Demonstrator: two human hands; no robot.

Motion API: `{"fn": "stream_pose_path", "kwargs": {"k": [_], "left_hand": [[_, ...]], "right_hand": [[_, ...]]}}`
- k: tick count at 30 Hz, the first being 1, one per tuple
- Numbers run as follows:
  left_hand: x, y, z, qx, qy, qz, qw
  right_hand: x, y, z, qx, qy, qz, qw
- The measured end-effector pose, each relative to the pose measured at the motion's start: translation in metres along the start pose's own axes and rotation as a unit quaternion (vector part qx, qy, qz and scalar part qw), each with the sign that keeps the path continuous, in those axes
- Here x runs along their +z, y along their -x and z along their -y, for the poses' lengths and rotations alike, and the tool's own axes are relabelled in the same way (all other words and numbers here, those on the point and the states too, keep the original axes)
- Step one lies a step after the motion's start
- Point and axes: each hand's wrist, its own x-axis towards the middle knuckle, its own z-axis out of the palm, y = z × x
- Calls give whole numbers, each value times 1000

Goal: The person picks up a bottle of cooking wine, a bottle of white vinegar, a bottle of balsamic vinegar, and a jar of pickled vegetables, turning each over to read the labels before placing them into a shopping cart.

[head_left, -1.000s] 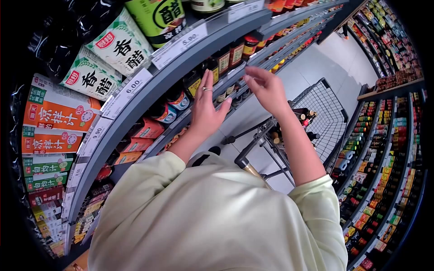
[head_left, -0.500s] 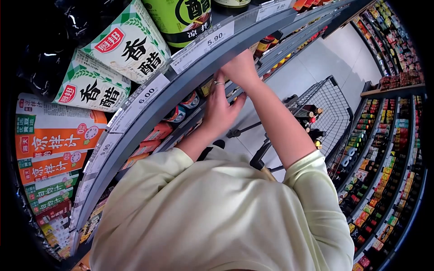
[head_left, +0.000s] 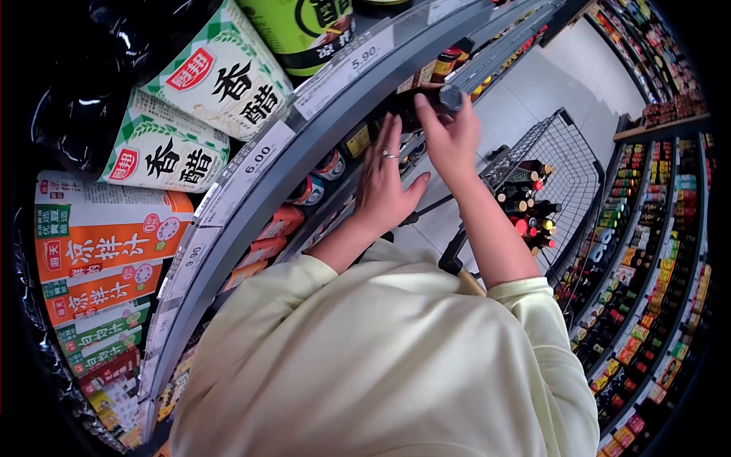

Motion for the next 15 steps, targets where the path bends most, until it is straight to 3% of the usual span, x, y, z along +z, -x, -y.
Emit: {"fn": "stream_pose_path", "kwargs": {"k": [3, 6, 7, 8, 9, 11, 14, 15], "left_hand": [[-4, -3, -13, -4, -30, -34, 999], [-6, -7, -12, 27, -20, -63, 997], [-5, -6, -13, -20, 36, -39, 998], [-1, -5, -12, -79, 208, 0, 975], [3, -5, -11, -138, 371, 43, 917], [7, -2, -10, -187, 460, 124, 859], [6, 7, -28, -272, 635, 270, 670], [8, 12, -38, -279, 634, 278, 666]], "right_hand": [[-31, 10, 22, 14, -131, -69, 989], [-80, 16, 44, 38, -123, -75, 989], [-97, 20, 61, 74, -98, -74, 990], [-113, 23, 71, 96, -120, -78, 985], [-128, 27, 77, 116, -143, -82, 980], [-154, 37, 86, 137, -192, -106, 966], [-186, 54, 95, 145, -226, -130, 955], [-195, 59, 96, 153, -225, -131, 953]]}}
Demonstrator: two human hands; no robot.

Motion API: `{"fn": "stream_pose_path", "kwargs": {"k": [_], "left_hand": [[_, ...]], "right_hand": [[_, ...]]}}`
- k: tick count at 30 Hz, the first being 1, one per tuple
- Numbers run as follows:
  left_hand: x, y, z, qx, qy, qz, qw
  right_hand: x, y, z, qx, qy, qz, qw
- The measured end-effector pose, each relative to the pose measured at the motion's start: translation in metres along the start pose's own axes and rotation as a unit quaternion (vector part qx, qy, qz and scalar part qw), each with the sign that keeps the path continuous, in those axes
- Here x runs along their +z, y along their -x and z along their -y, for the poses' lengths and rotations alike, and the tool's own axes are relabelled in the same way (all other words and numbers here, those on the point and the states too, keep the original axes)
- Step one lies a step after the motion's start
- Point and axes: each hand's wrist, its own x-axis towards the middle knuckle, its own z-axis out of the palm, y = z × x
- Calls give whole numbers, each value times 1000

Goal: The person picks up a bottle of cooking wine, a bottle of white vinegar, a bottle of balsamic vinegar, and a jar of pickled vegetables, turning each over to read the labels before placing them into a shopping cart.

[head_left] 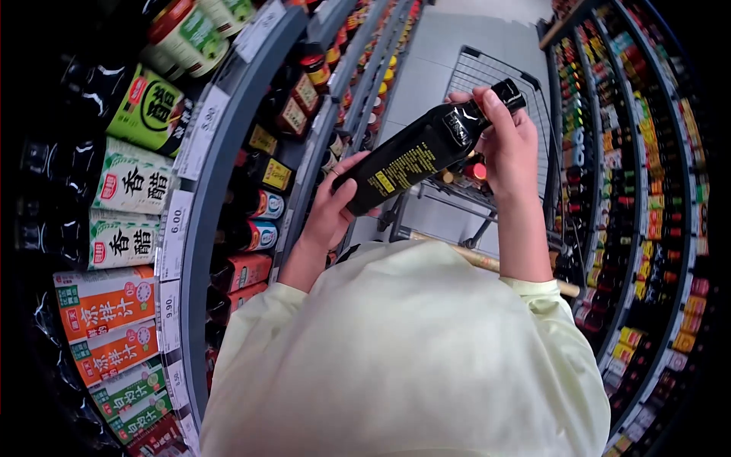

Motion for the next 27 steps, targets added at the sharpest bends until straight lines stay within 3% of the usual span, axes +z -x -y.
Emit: {"fn": "stream_pose_path", "kwargs": {"k": [5, 10, 15, 20, 27], "left_hand": [[40, 2, 25, -81, -33, 17, 996], [70, 8, 34, -124, -72, -8, 990], [85, 13, 39, -121, -136, -14, 983], [74, 13, 62, -43, -193, 13, 980], [82, 24, 63, -60, -142, -1, 988]], "right_hand": [[-39, 16, 16, 75, 34, -62, 995], [-69, 39, 3, 51, 73, -120, 989], [-88, 57, 12, 64, 64, -65, 994], [-93, 67, 15, 61, 73, -72, 993], [-98, 75, 13, 69, 79, -68, 992]]}}
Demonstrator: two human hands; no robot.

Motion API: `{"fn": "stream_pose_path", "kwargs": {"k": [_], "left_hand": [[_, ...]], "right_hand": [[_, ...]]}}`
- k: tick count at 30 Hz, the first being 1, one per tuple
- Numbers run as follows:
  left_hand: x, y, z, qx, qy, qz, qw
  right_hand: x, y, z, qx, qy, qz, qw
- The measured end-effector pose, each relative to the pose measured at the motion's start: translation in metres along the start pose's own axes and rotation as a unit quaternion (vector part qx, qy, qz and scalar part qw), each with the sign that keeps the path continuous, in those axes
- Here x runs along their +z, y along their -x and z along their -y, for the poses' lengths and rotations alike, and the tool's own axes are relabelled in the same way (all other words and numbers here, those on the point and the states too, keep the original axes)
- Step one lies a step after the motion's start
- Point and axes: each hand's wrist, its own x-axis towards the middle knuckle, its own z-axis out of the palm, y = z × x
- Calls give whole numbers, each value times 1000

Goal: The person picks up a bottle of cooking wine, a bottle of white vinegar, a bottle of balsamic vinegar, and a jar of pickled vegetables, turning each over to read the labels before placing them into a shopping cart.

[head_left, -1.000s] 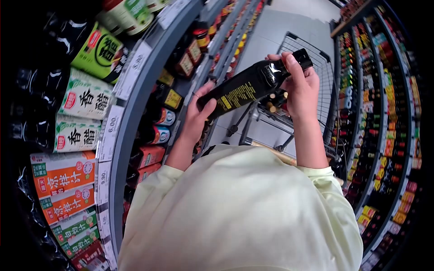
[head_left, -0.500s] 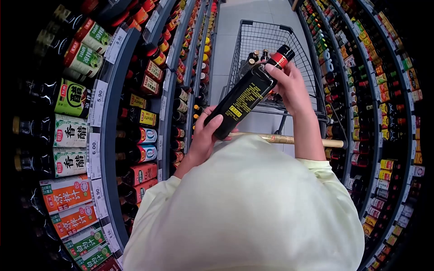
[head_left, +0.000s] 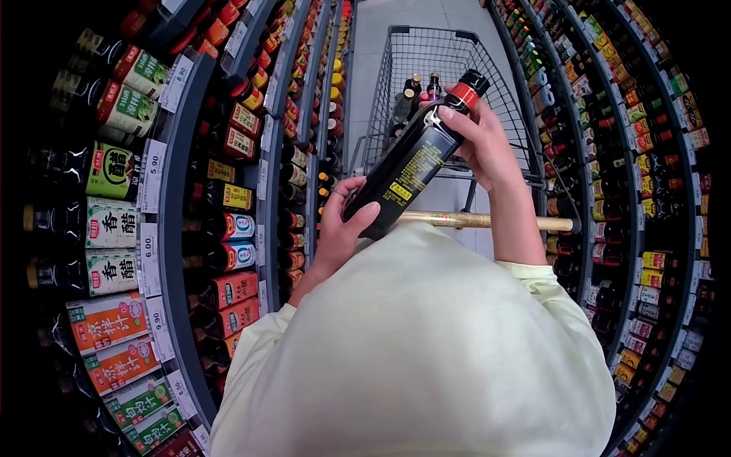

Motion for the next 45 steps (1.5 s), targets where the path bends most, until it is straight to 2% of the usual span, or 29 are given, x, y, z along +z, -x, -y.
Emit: {"fn": "stream_pose_path", "kwargs": {"k": [2, 6, 10, 12, 13, 14, 15, 17, 19, 20, 22, 24, 26, 27, 28, 29, 30, 31, 32, 33, 34, 39, 41, 43, 44, 45], "left_hand": [[2, 4, 0, 8, -25, -11, 1000], [9, 11, -3, -2, 37, 1, 999], [16, 11, -9, 17, -16, 2, 1000], [28, 13, -18, 76, -96, -7, 992], [33, 12, -18, 74, -98, -9, 992], [37, 10, -19, 106, -123, 1, 987], [39, 8, -19, 139, -147, 11, 979], [39, 4, -17, 151, -191, -10, 970], [40, 3, -20, 174, -339, -10, 925], [39, 0, -20, 231, -400, -3, 887], [43, -1, -27, 236, -437, 9, 868], [42, -6, -31, 241, -446, 15, 862], [35, -10, -33, 243, -408, 81, 877], [35, -12, -32, 242, -408, 81, 876], [36, -13, -30, 163, -227, 97, 955], [35, -14, -29, 77, -36, 108, 990], [33, -15, -29, 9, -27, 101, 994], [32, -16, -27, 8, -29, 99, 995], [31, -17, -25, -105, 72, 112, 985], [30, -17, -24, -215, 173, 121, 954], [29, -14, -26, -239, 212, 209, 924], [29, -7, -20, -213, 187, 187, 941], [28, -7, -22, -169, 202, 210, 942], [25, -5, -21, -124, 158, 200, 959], [28, -4, -21, -89, 129, 155, 975], [30, -5, -22, -89, 129, 156, 975]], "right_hand": [[-2, 4, 3, 0, -18, 10, 1000], [-13, 4, -3, 0, -60, 35, 998], [-15, 12, 1, -22, -116, 42, 992], [-14, 14, 5, -3, -162, 27, 986], [-14, 15, 5, 16, -208, 12, 978], [-18, 12, 1, 23, -166, 4, 986], [-19, 10, -1, 24, -168, 5, 985], [-21, 7, -4, 69, -198, -51, 976], [-20, -1, -15, 41, -303, -91, 948], [-21, -3, -21, 36, -335, -120, 934], [-21, -3, -23, 23, -405, -151, 902], [-24, -2, -24, -8, -410, -150, 900], [-27, -1, -25, -32, -444, -110, 889], [-31, -2, -26, -36, -455, -86, 886], [-32, -1, -25, -50, -451, -65, 889], [-31, 1, -22, -64, -447, -45, 891], [-30, 2, -22, -74, -442, -39, 893], [-29, 2, -21, -83, -448, -17, 890], [-28, 3, -21, -92, -456, 4, 885], [-26, 2, -21, -101, -465, 25, 879], [-25, 2, -22, -113, -466, 47, 876], [-22, 1, -27, -162, -455, 109, 869], [-20, 1, -25, -180, -442, 117, 871], [-17, 2, -15, -166, -334, 70, 925], [-15, 1, -13, -137, -303, 33, 943], [-17, -1, -11, -96, -238, 19, 966]]}}
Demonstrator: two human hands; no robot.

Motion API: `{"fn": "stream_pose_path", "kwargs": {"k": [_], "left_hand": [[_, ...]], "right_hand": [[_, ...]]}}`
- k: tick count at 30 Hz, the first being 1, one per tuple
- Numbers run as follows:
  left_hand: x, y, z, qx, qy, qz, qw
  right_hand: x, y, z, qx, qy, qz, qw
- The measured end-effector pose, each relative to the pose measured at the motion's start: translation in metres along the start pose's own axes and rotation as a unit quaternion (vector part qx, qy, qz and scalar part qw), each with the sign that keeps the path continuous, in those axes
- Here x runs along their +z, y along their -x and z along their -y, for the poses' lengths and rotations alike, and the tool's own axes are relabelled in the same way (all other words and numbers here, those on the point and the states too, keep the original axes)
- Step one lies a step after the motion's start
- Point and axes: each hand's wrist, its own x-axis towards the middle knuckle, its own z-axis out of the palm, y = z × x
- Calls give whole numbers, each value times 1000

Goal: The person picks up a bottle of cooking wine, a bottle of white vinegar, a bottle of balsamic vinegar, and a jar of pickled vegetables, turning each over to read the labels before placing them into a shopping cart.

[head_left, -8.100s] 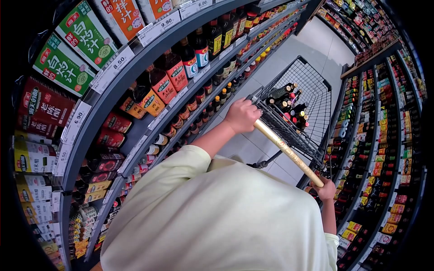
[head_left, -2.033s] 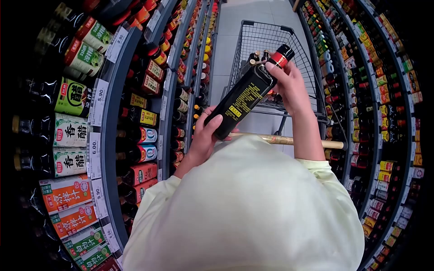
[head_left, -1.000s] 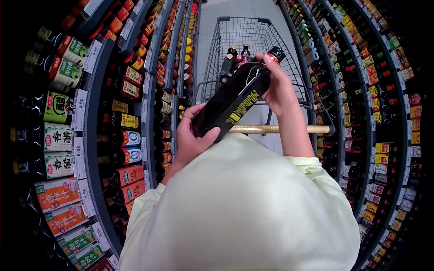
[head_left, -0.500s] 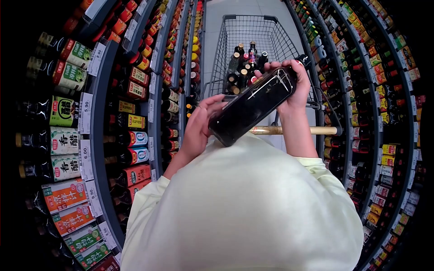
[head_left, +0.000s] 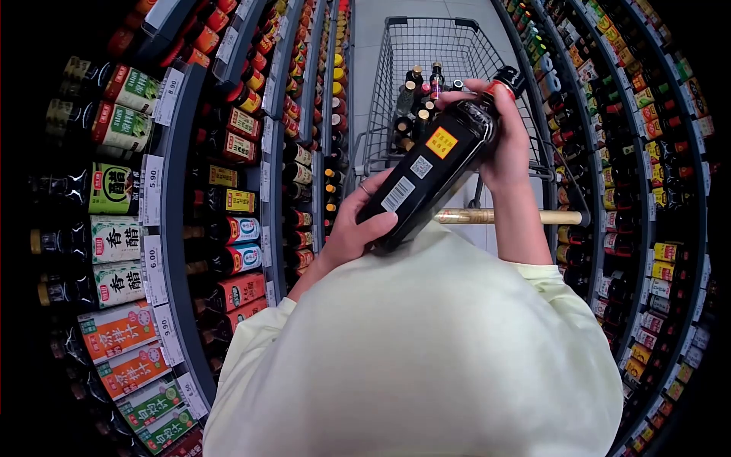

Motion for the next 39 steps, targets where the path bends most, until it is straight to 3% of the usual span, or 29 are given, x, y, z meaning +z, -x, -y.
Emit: {"fn": "stream_pose_path", "kwargs": {"k": [2, 6, 24, 27, 29, 32, 33, 34, 39], "left_hand": [[1, -2, -1, 69, -122, -32, 990], [6, -2, -3, 99, -201, -39, 974], [5, -4, 0, 112, -274, -49, 954], [7, -5, -1, 98, -254, -76, 959], [2, -6, 1, 88, -259, -75, 959], [-3, -7, 4, 68, -274, -64, 957], [-3, -8, 4, 54, -280, -59, 957], [-3, -8, 4, 39, -286, -54, 956], [-1, -16, 6, 16, -302, -33, 953]], "right_hand": [[9, 5, 5, 58, 110, -65, 990], [10, 16, -1, 82, 163, -70, 981], [5, 24, -4, 117, 180, -69, 974], [-3, 26, -11, 127, 160, -100, 974], [-18, 27, -20, 148, 40, -121, 981], [-25, 42, -19, 134, -33, -175, 975], [-30, 46, -21, 134, -37, -215, 967], [-43, 52, -19, 152, -38, -182, 971], [-52, 71, -4, 153, -61, -227, 960]]}}
